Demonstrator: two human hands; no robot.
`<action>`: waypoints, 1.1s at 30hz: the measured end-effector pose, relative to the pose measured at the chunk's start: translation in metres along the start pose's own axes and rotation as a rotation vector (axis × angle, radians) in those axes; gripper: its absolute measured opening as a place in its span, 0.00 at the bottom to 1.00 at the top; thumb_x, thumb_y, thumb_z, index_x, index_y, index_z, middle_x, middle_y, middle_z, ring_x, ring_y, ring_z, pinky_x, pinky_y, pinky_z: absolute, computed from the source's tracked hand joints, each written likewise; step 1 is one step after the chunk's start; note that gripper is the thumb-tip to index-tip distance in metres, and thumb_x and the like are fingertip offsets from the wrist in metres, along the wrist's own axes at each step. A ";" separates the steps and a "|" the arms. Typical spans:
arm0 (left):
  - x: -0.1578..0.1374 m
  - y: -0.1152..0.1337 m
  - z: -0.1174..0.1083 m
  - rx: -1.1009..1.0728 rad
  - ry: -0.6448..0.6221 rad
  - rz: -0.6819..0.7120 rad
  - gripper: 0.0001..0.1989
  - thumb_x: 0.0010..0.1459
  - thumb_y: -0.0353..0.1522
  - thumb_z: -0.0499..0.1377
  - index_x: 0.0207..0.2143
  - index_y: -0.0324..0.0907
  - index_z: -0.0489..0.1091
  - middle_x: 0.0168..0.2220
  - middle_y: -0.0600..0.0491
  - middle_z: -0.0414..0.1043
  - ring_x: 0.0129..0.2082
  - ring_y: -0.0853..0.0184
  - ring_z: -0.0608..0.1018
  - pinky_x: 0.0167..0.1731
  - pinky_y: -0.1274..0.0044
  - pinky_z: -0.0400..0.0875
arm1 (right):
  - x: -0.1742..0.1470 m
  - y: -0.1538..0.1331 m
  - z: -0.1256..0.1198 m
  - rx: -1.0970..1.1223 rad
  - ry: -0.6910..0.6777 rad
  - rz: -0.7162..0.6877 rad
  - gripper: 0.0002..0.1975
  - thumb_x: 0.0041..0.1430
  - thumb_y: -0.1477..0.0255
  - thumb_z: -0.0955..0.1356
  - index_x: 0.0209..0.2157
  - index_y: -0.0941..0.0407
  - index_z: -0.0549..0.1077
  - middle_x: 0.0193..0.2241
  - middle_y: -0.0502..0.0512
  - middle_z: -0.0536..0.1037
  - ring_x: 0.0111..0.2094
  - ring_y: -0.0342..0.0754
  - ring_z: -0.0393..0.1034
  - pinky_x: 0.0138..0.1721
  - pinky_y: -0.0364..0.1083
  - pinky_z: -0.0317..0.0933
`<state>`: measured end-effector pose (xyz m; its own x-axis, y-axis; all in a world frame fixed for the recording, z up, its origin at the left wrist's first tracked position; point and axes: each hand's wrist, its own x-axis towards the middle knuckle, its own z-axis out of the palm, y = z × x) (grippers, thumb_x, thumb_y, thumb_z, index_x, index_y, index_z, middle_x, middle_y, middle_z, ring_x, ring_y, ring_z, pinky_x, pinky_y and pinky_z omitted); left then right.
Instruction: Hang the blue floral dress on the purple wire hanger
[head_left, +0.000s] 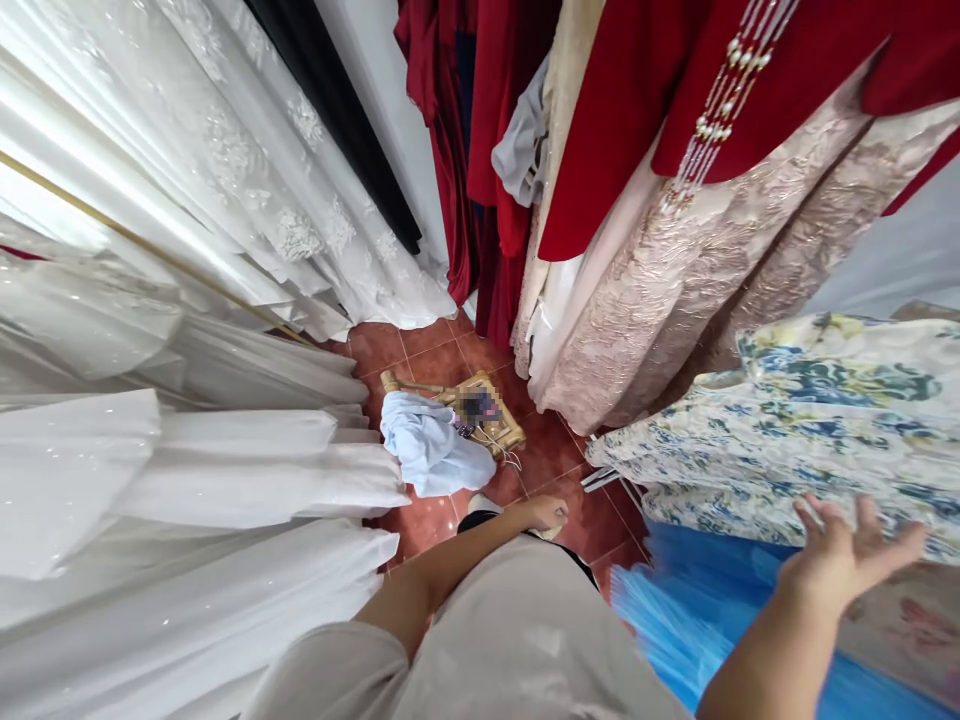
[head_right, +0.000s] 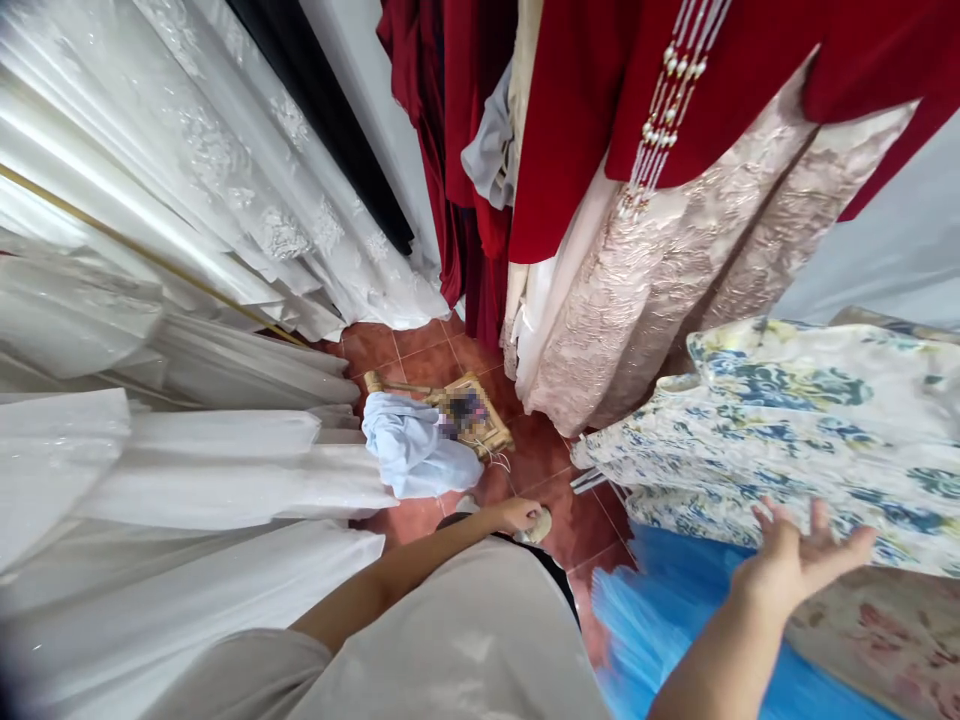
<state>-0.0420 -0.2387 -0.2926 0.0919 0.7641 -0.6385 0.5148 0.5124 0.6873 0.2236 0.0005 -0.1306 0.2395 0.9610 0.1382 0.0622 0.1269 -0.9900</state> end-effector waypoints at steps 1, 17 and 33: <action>0.003 0.005 0.003 -0.007 0.015 -0.005 0.15 0.62 0.31 0.57 0.51 0.39 0.73 0.48 0.46 0.77 0.48 0.60 0.77 0.48 0.72 0.70 | 0.000 0.003 0.002 0.009 -0.060 0.035 0.50 0.41 0.66 0.75 0.66 0.39 0.56 0.61 0.56 0.69 0.52 0.66 0.76 0.59 0.70 0.62; 0.055 0.132 -0.069 -0.244 0.452 0.372 0.29 0.66 0.31 0.58 0.67 0.43 0.55 0.64 0.40 0.63 0.55 0.61 0.74 0.55 0.67 0.69 | -0.060 0.001 0.007 0.195 -0.171 0.321 0.43 0.45 0.60 0.77 0.63 0.50 0.65 0.61 0.66 0.70 0.39 0.53 0.78 0.44 0.56 0.70; 0.010 0.338 -0.201 -0.451 0.767 1.088 0.13 0.70 0.39 0.54 0.50 0.44 0.71 0.50 0.48 0.77 0.49 0.64 0.78 0.51 0.71 0.74 | 0.066 -0.149 -0.012 0.003 0.198 -0.580 0.40 0.47 0.69 0.74 0.63 0.55 0.64 0.65 0.62 0.63 0.64 0.63 0.59 0.64 0.66 0.51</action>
<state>-0.0381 0.0212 0.0028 -0.2950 0.8001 0.5224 0.1602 -0.4976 0.8525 0.2417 0.0417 0.0261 0.3431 0.6709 0.6574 0.2339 0.6168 -0.7516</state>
